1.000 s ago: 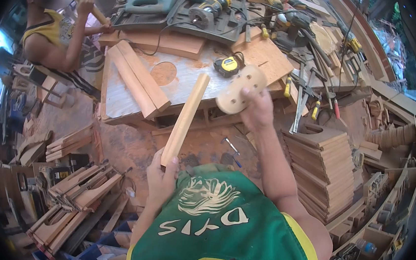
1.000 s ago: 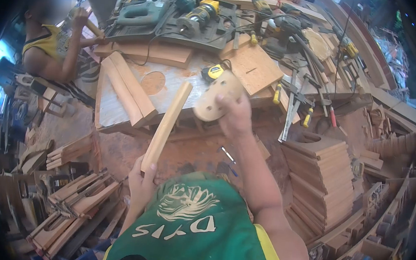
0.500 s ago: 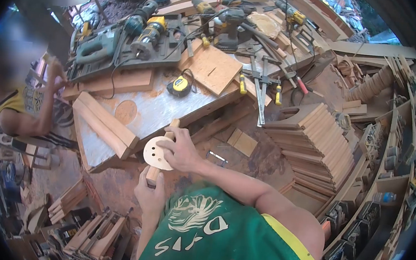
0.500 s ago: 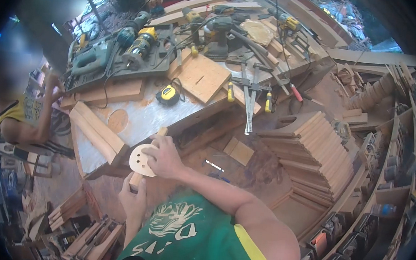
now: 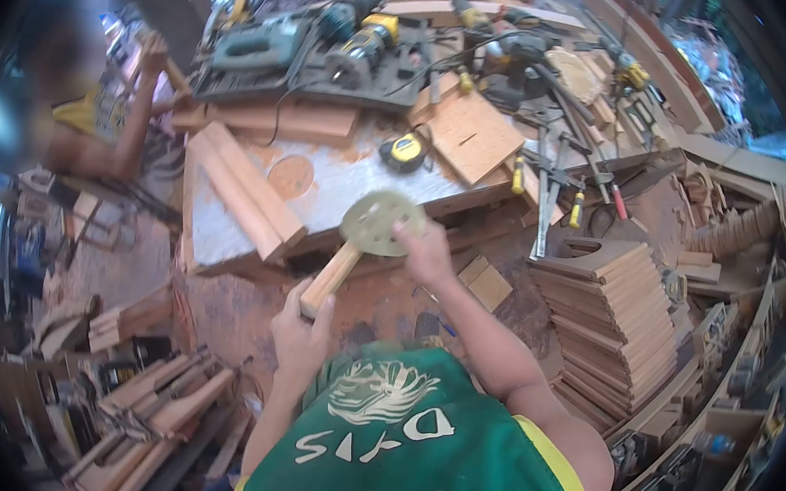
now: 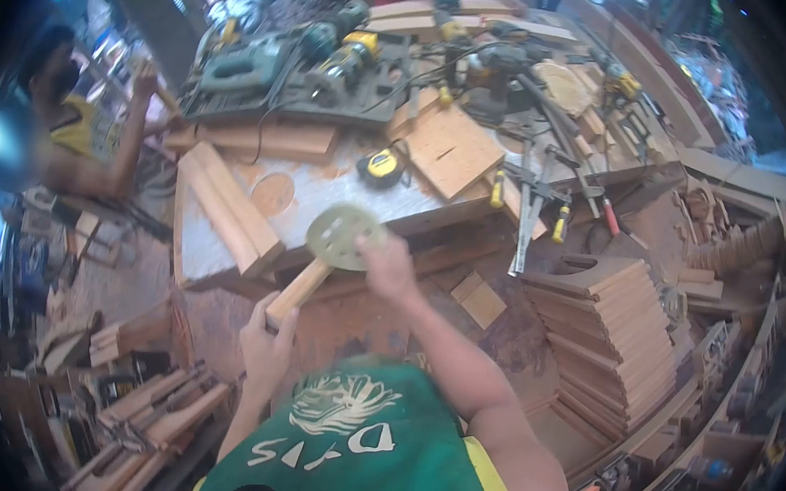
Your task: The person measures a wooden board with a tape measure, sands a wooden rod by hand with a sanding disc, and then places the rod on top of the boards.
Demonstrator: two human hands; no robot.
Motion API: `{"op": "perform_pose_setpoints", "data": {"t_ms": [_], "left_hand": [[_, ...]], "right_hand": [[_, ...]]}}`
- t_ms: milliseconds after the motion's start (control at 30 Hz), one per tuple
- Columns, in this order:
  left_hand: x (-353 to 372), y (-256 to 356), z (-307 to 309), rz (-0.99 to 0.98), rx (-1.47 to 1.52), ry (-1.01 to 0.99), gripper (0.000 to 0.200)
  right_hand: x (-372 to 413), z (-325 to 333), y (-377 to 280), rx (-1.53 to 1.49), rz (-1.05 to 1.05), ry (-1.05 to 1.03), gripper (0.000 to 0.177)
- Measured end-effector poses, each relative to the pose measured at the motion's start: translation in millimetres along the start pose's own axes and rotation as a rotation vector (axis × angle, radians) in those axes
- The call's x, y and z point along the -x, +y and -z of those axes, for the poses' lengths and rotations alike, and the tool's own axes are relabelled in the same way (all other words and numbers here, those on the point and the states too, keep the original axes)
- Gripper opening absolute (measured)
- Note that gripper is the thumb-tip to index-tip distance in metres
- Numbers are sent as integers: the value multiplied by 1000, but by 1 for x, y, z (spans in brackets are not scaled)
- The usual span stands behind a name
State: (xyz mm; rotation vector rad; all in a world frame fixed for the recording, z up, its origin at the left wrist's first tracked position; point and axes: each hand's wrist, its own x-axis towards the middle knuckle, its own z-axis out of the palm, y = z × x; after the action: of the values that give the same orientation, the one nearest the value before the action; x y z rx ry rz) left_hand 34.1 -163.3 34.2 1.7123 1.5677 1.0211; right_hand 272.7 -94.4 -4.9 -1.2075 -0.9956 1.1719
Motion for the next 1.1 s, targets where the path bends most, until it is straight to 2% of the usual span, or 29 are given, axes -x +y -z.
{"op": "perform_pose_setpoints", "data": {"t_ms": [33, 100, 167, 267, 333, 367, 400, 500, 567, 600, 700, 733, 767, 833, 900, 933, 1033, 1067, 1100], "left_hand": [[1, 2, 1, 9, 0, 2, 41], [-1, 11, 0, 10, 6, -5, 41], [1, 18, 3, 6, 9, -34, 46], [1, 19, -1, -39, 18, -1, 47], [3, 14, -5, -113, 1, 80, 46], [2, 15, -6, -73, -20, 57, 46], [-3, 17, -7, -35, -40, 34, 45], [-9, 10, -12, 2, -54, -29, 45], [-11, 2, -13, 26, -40, -78, 45], [-9, -1, -10, 54, -32, -101, 45], [-5, 8, -8, 153, -114, -136, 44], [-1, 13, -7, 191, -160, -148, 43], [-2, 12, -11, 171, -140, -102, 43], [-7, 12, -17, 128, -105, -17, 43], [-18, 15, -14, 97, -100, -44, 43], [-20, 17, -11, 89, -101, -59, 43], [-21, 25, -12, 106, -234, -78, 44], [-20, 25, -14, 133, -207, -59, 43], [-18, 25, -14, 162, -183, -45, 42]], "right_hand": [[-2, 0, -13, -181, -151, 86, 34], [-13, 11, 12, -371, -152, 12, 45], [-7, 5, 11, -376, -162, -4, 42], [1, 4, -8, -187, -111, 117, 37], [6, 6, -24, 38, 109, 129, 35], [7, 7, -27, 147, 219, 131, 34], [5, 7, -18, 344, 430, 100, 40], [3, -10, 10, 554, 947, -250, 52], [40, -40, 8, 698, 874, -431, 62], [44, -43, 13, 598, 862, -435, 60], [-13, -18, 44, 766, 755, -439, 52], [-42, -2, 71, 670, 807, -312, 46], [-58, 7, 79, 792, 792, -235, 45], [-30, -16, 52, 715, 743, -291, 44], [16, -35, 25, 573, 823, -399, 43], [15, -30, 19, 575, 915, -510, 43], [-67, 15, 89, 640, 689, -349, 43], [-69, 18, 73, 829, 702, -234, 47], [-53, 9, 61, 765, 743, -258, 46]]}}
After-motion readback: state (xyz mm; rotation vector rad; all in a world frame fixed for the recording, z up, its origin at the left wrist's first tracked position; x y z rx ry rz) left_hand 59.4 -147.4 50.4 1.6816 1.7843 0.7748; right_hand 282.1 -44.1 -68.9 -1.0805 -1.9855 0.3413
